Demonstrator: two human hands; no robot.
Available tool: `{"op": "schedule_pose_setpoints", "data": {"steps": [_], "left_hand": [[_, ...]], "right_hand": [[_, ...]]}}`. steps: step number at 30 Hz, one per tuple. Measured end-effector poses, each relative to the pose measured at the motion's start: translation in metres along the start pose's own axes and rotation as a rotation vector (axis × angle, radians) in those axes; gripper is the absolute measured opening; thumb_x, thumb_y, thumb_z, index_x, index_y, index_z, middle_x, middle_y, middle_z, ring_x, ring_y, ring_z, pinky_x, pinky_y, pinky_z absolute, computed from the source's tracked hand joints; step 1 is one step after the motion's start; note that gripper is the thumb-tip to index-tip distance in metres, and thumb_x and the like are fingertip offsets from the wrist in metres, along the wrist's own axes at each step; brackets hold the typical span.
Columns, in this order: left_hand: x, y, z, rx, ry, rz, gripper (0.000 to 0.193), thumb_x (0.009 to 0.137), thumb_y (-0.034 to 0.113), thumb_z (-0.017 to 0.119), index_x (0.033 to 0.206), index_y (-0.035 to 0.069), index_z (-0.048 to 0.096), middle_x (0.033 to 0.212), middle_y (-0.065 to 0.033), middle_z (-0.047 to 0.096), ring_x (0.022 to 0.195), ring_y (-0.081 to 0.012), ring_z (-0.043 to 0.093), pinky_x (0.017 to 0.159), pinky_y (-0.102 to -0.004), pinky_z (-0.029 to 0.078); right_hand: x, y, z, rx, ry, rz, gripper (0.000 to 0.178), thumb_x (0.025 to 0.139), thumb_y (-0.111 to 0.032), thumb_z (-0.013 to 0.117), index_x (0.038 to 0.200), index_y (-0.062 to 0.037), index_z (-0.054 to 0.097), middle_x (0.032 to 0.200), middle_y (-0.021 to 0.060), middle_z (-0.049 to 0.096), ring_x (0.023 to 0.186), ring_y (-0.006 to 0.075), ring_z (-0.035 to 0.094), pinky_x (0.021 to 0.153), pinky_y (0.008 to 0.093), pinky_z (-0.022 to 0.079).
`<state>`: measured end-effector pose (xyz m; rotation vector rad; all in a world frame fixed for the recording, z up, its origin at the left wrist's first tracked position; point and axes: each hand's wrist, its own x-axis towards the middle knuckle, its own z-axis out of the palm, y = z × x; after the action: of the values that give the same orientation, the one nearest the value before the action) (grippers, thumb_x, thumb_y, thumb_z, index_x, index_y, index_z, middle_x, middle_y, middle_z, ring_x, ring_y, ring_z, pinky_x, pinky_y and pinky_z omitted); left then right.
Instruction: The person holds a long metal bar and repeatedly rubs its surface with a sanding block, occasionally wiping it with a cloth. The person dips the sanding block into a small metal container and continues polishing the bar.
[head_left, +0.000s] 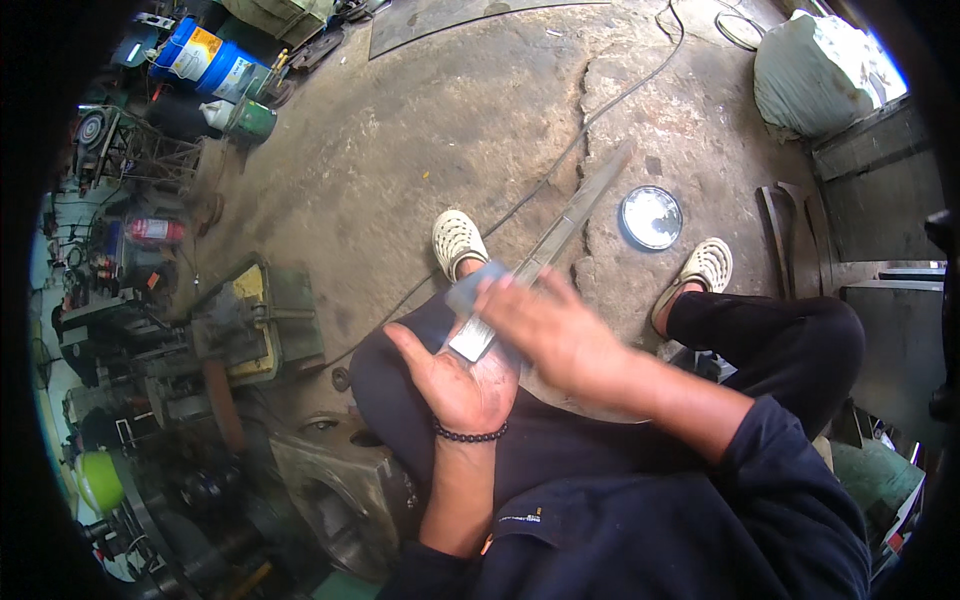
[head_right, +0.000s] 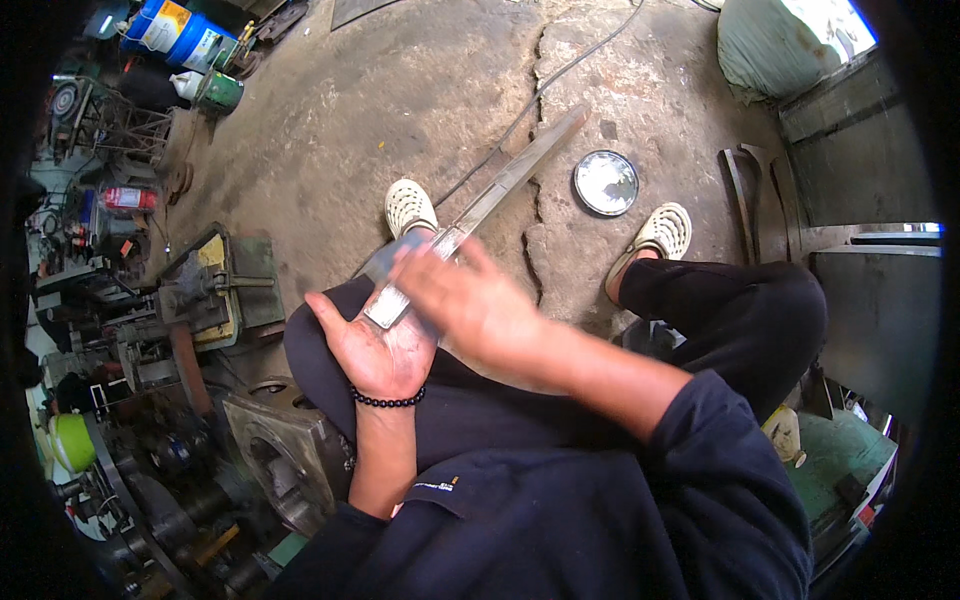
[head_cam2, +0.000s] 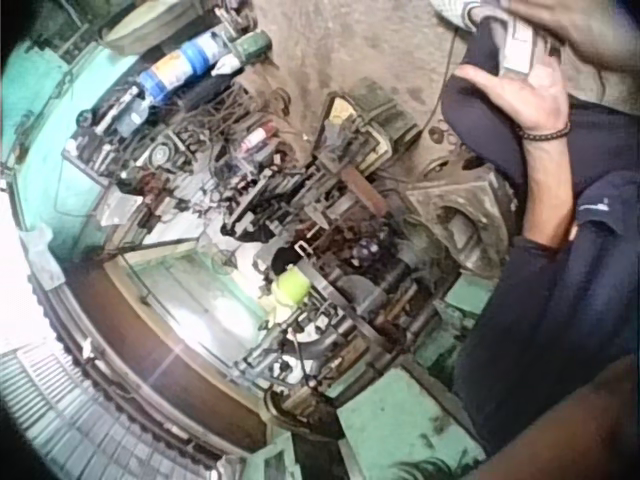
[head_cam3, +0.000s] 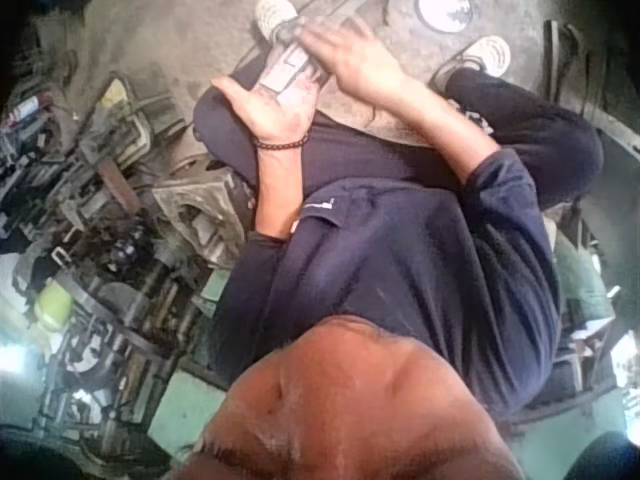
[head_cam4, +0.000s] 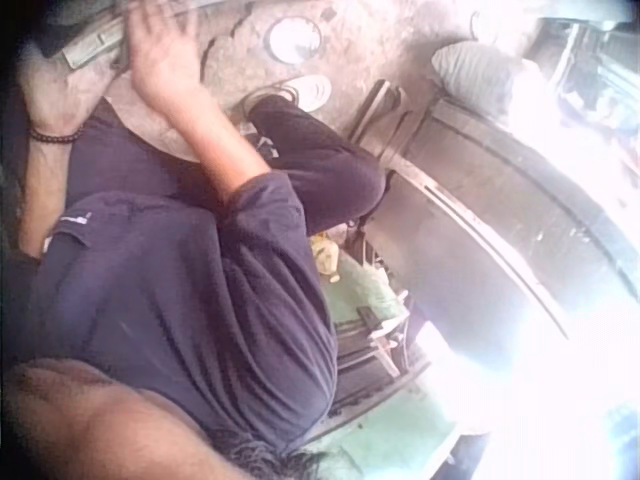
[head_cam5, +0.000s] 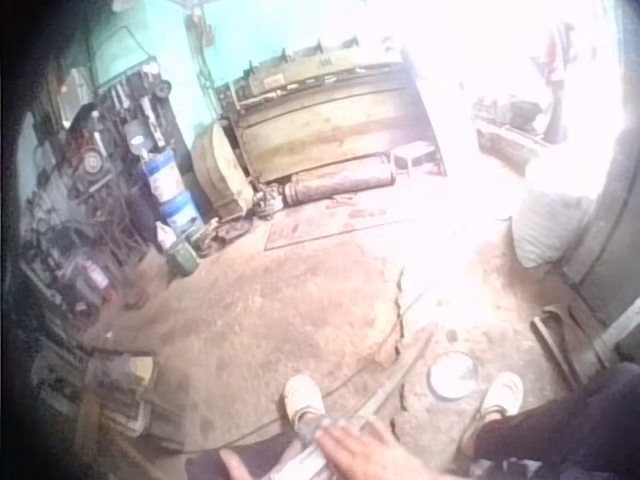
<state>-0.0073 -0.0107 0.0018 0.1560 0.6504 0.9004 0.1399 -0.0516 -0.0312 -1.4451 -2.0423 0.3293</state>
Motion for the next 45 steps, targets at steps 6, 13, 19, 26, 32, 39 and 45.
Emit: {"op": "schedule_pose_setpoints", "data": {"steps": [6, 13, 19, 26, 32, 39, 45], "left_hand": [[-0.003, 0.005, -0.006, 0.019, 0.072, 0.064, 0.107, 0.087, 0.085, 0.03, 0.142, -0.006, 0.043, 0.151, -0.0216, 0.043, 0.138, -0.0342, 0.043, 0.118, -0.0477, 0.029], [-0.001, -0.004, 0.005, 0.054, -0.038, 0.012, 0.107, 0.088, 0.084, 0.029, 0.144, -0.006, 0.041, 0.148, -0.0195, 0.047, 0.137, -0.0311, 0.044, 0.118, -0.0455, 0.029], [0.003, -0.002, -0.003, 0.089, -0.06, 0.04, 0.108, 0.088, 0.085, 0.028, 0.148, -0.004, 0.036, 0.148, -0.0202, 0.046, 0.139, -0.0318, 0.041, 0.12, -0.045, 0.025], [0.0, -0.002, -0.006, 0.096, 0.097, 0.066, 0.11, 0.087, 0.086, 0.031, 0.146, -0.006, 0.04, 0.143, -0.0216, 0.051, 0.134, -0.0319, 0.047, 0.115, -0.0419, 0.031], [0.0, -0.004, -0.005, 0.023, 0.017, -0.033, 0.116, 0.082, 0.091, 0.032, 0.154, -0.001, 0.027, 0.152, -0.0245, 0.04, 0.144, -0.0452, 0.03, 0.119, -0.0549, 0.015], [0.004, -0.008, -0.011, 0.03, 0.03, -0.047, 0.118, 0.08, 0.091, 0.034, 0.155, 0.001, 0.024, 0.151, -0.0267, 0.04, 0.143, -0.0476, 0.031, 0.115, -0.0593, 0.019], [0.004, -0.004, -0.006, 0.093, 0.1, -0.03, 0.116, 0.082, 0.09, 0.034, 0.156, 0.002, 0.021, 0.154, -0.0255, 0.036, 0.144, -0.0471, 0.03, 0.115, -0.059, 0.02]], "right_hand": [[0.0, -0.029, -0.008, 0.074, -0.012, -0.061, 0.054, 0.089, -0.017, 0.051, 0.141, -0.0028, 0.05, 0.147, 0.0167, 0.05, 0.137, 0.0271, 0.049, 0.113, 0.0558, 0.032], [-0.006, -0.015, -0.003, 0.068, -0.038, -0.081, 0.057, 0.088, -0.017, 0.052, 0.142, -0.0006, 0.048, 0.148, 0.0191, 0.048, 0.139, 0.031, 0.046, 0.113, 0.0543, 0.033], [-0.011, -0.033, -0.008, 0.111, -0.013, -0.13, 0.056, 0.087, -0.016, 0.052, 0.14, 0.0017, 0.049, 0.146, 0.0191, 0.051, 0.136, 0.028, 0.049, 0.112, 0.0542, 0.035], [-0.018, -0.017, 0.014, -0.063, 0.003, -0.067, 0.059, 0.086, -0.019, 0.054, 0.142, 0.0003, 0.047, 0.144, 0.0176, 0.052, 0.138, 0.0296, 0.047, 0.114, 0.0552, 0.031], [-0.02, 0.047, 0.024, -0.101, -0.045, 0.175, 0.061, 0.088, -0.007, 0.052, 0.148, -0.0022, 0.041, 0.152, 0.0168, 0.044, 0.144, 0.0269, 0.04, 0.119, 0.0531, 0.025], [-0.027, 0.106, 0.029, -0.132, 0.019, 0.348, 0.057, 0.085, -0.007, 0.053, 0.142, -0.0008, 0.048, 0.146, 0.0192, 0.05, 0.138, 0.0271, 0.047, 0.117, 0.0546, 0.028], [-0.021, 0.13, 0.036, -0.143, -0.056, 0.41, 0.062, 0.086, -0.009, 0.054, 0.146, -0.0021, 0.043, 0.151, 0.017, 0.046, 0.142, 0.0277, 0.042, 0.118, 0.0538, 0.027]]}}
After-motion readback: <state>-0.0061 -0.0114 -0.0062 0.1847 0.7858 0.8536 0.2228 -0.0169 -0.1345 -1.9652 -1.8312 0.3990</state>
